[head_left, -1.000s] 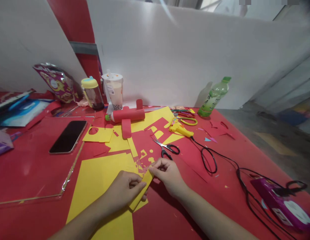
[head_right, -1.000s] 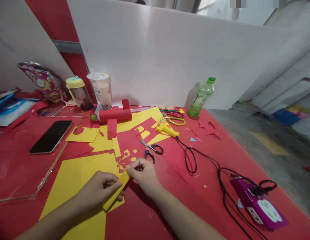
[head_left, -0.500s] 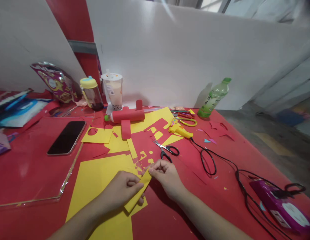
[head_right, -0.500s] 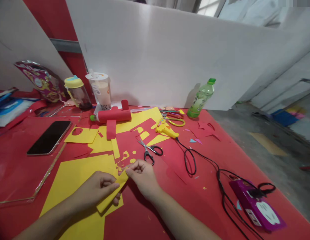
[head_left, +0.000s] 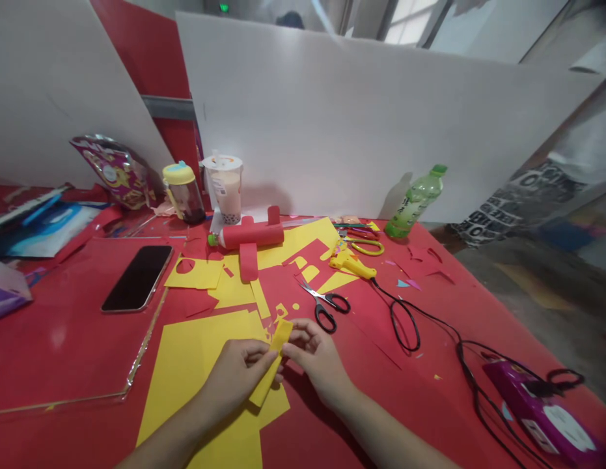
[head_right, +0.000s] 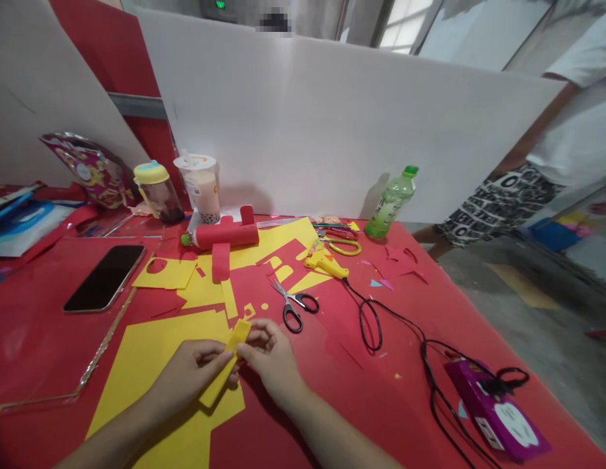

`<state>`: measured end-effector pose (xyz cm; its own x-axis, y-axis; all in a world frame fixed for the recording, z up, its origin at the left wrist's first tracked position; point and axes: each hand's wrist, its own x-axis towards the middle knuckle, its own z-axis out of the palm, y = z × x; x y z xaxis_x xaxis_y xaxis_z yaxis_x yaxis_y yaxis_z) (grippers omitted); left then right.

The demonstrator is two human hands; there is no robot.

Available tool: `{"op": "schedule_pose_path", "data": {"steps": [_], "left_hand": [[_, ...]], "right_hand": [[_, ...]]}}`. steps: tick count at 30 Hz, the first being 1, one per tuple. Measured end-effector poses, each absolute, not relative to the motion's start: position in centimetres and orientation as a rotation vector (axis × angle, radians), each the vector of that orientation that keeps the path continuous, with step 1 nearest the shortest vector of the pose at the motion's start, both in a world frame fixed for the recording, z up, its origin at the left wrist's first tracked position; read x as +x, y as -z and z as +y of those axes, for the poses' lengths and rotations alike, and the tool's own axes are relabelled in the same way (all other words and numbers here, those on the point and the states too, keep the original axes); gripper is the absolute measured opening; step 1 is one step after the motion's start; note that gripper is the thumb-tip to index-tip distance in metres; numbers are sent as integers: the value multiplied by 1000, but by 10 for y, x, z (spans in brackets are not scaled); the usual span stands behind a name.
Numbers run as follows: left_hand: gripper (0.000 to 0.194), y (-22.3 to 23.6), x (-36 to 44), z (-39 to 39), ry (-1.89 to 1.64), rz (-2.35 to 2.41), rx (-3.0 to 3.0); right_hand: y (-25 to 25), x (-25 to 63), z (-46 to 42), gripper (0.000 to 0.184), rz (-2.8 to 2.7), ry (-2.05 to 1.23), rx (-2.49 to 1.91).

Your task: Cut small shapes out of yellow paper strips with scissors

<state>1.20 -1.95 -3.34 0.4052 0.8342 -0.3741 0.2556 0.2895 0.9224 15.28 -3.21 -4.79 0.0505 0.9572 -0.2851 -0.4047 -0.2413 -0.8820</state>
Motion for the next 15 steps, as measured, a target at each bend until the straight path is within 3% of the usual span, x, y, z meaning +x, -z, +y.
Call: {"op": "schedule_pose_path", "data": {"steps": [15], "left_hand": [[27,43,13,-22,-550,1115,1118]], "right_hand": [[49,145,-30,18,-607,-1393,-1265]]}}
